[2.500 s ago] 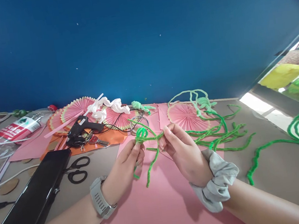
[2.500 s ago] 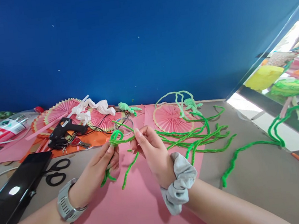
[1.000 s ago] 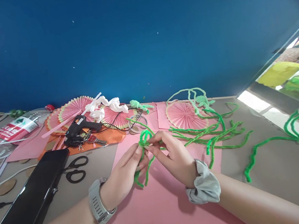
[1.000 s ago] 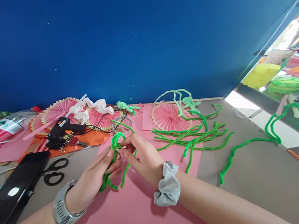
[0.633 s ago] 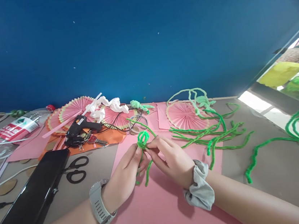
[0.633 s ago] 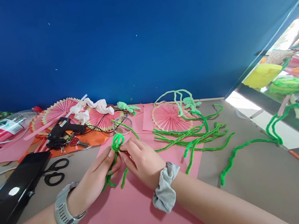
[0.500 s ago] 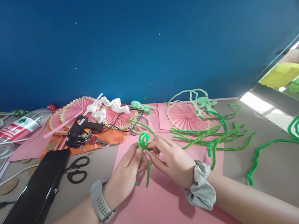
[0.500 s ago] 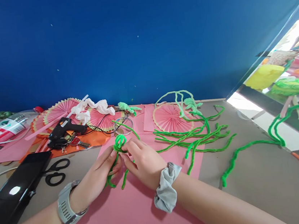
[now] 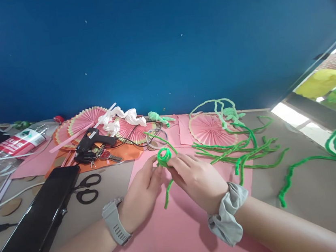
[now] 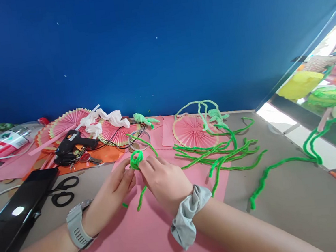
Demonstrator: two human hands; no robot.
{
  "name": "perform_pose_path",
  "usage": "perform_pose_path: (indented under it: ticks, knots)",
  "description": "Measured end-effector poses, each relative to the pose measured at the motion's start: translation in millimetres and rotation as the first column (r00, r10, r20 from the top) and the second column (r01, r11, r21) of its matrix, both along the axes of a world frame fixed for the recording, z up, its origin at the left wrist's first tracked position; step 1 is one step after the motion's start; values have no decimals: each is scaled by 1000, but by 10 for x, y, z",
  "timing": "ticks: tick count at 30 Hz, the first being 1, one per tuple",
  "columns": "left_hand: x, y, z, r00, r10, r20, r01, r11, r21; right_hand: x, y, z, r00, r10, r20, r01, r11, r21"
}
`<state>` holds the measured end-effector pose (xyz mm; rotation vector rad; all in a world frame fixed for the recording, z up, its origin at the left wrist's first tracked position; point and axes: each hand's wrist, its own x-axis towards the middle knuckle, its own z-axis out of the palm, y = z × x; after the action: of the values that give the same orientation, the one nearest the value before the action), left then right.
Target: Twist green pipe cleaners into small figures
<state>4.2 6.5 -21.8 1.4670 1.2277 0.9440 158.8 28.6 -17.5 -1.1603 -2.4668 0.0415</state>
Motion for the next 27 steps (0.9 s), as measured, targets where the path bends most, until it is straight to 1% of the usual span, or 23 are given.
perform_pose_path:
  ticks: [3, 5, 7, 9, 11, 13, 16, 21, 23, 27]
  knots:
    - [-16, 4, 9, 999, 0, -54, 2, 999, 44, -3, 10, 11, 997, 61, -50, -61, 998, 9]
    - [-28, 7, 16, 994, 6, -107, 1, 998, 62, -9, 22, 20, 988, 86, -129, -85, 996, 14]
    - [-39, 12, 18, 987, 18, -162, -4, 996, 86, -13, 31, 33, 968, 99, -232, -108, 994, -25]
    - [-45, 16, 15, 979, 24, -202, -2, 994, 109, -16, 32, 45, 945, 71, -320, -109, 989, -102]
    - [-46, 15, 15, 977, 12, -213, 10, 994, 106, -17, 29, 50, 932, 22, -361, -86, 983, -163]
    - [-40, 5, 29, 981, -16, -195, 30, 997, 72, -16, 27, 45, 930, -11, -367, -64, 979, -191]
    - [-27, -20, 76, 985, -57, -165, 60, 998, 18, -12, 29, 27, 923, -33, -383, -68, 967, -246]
    - [-14, -46, 143, 986, -102, -129, 101, 995, -17, 0, 31, 7, 900, -68, -431, -75, 949, -307]
    - [-13, -44, 140, 988, -96, -124, 96, 995, -10, -2, 31, 4, 877, -92, -472, -86, 936, -342]
    - [-19, -37, 123, 991, -68, -114, 67, 998, -12, -17, 49, 2, 800, -158, -579, -122, 901, -415]
